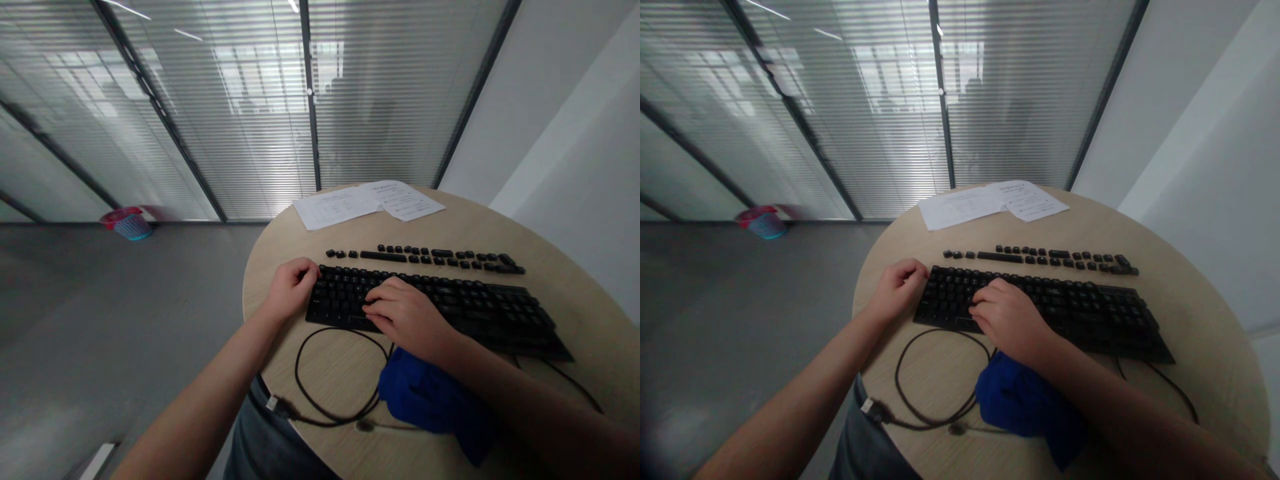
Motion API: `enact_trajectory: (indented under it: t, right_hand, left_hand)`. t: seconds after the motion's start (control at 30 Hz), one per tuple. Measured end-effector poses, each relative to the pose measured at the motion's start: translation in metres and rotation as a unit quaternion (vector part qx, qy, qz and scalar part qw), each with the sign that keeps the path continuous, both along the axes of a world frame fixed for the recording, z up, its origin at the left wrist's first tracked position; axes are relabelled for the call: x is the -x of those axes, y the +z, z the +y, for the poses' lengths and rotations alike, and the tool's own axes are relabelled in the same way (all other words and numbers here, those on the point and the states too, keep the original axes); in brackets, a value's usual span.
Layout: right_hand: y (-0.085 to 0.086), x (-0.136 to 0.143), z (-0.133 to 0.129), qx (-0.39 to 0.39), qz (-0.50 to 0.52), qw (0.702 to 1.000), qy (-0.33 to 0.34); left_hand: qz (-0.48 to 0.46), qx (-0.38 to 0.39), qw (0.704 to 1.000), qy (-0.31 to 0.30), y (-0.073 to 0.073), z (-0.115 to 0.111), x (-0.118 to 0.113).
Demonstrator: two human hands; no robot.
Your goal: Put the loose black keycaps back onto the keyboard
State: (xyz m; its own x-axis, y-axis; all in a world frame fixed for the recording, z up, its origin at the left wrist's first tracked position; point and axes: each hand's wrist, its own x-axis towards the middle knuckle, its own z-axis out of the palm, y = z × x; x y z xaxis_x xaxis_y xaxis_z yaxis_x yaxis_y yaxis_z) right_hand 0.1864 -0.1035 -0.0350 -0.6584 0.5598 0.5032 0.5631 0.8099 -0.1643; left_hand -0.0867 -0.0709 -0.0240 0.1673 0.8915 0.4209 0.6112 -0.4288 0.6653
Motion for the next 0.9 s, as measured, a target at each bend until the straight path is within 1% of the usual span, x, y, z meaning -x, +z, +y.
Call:
enact_trajectory:
  t: [0.1,0.2,0.3,0.47,0.6,0.67,0.77,0.83,0.9]
  right_hand:
    - [0.002,-0.002,0.001,0.031,0.011,0.999,-0.025]
    - [0.002,-0.004,0.002,0.058,0.007,0.997,-0.048]
    - [0.002,-0.005,0.003,0.081,-0.003,0.995,-0.06]
    - [0.005,-0.004,0.002,0.097,-0.013,0.993,-0.065]
    - [0.009,-0.002,0.0,0.104,-0.028,0.992,-0.065]
    - [0.008,-0.002,-0.002,0.097,-0.03,0.993,-0.065]
    - [0.003,-0.004,0.0,0.061,-0.004,0.997,-0.051]
    - [0.002,-0.009,0.004,0.03,0.039,0.998,-0.047]
    - [0.003,-0.018,0.012,0.001,0.097,0.993,-0.066]
  left_hand:
    - [0.008,-0.004,1.0,-0.009,0.001,-0.001,-0.001]
    - [0.025,-0.009,0.999,-0.038,0.003,-0.003,-0.004]
    - [0.048,-0.02,0.995,-0.083,0.006,-0.008,-0.008]
    - [0.116,-0.096,0.971,-0.183,0.011,-0.015,-0.016]
    - [0.149,-0.108,0.959,-0.216,0.012,-0.019,-0.02]
    - [0.154,-0.105,0.958,-0.219,0.012,-0.02,-0.021]
    - [0.166,-0.102,0.955,-0.222,0.012,-0.021,-0.023]
    - [0.178,-0.105,0.95,-0.232,0.012,-0.022,-0.024]
    - [0.198,-0.113,0.942,-0.247,0.01,-0.022,-0.024]
